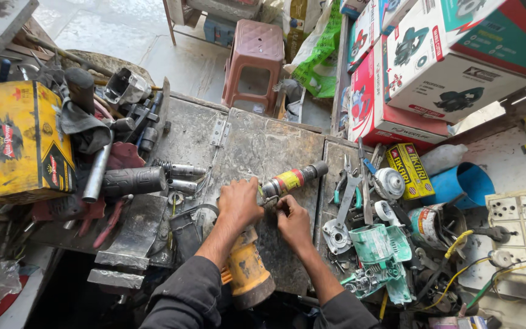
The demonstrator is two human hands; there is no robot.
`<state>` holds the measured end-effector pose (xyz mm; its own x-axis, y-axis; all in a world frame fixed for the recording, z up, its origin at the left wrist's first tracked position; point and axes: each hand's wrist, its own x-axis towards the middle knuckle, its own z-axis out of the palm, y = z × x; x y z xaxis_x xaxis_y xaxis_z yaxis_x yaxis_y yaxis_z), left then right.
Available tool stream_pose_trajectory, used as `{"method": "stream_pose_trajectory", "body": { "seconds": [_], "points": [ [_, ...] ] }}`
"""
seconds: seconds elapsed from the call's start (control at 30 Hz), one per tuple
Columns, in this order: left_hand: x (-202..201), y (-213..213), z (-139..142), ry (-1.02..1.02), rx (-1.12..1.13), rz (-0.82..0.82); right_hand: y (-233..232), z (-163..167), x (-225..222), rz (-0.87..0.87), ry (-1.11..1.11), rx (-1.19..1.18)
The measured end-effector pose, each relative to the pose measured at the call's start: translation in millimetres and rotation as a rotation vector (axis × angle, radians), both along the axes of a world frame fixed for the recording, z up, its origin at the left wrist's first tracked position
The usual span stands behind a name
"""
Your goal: The person picks up a yellow angle grinder from the cluttered workbench and works on its front end, using a screwdriver to loosen and remove components from the tool's spindle and housing. They hold the grinder upright while turning parts by hand and with the screwdriver, adjusting and repositioning the tool repeatedly on the bench.
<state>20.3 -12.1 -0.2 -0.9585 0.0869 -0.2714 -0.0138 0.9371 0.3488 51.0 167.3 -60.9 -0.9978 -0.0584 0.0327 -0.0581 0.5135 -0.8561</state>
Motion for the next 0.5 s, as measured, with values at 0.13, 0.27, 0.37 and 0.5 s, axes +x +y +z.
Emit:
{"method": "stream_pose_trajectory", "body": {
  "seconds": [0.13,0.27,0.37,0.5],
  "points": [
    [-1,-2,8,-0.04,-0.003,-0.002,1,-7,2,-0.055,-0.061,0.044],
    [-1,0,10,-0.049,-0.014,-0.012,21,-13,-1,-0.129,-0.066,0.078],
    [-3,0,9,-0.031,-0.016,-0.013,36,-19,5,-0.137,-0.123,-0.167],
    [-3,-1,11,-0.043,-0.024,-0.018,45,-25,34,-0.018,-0.265,-0.281]
  ]
}}
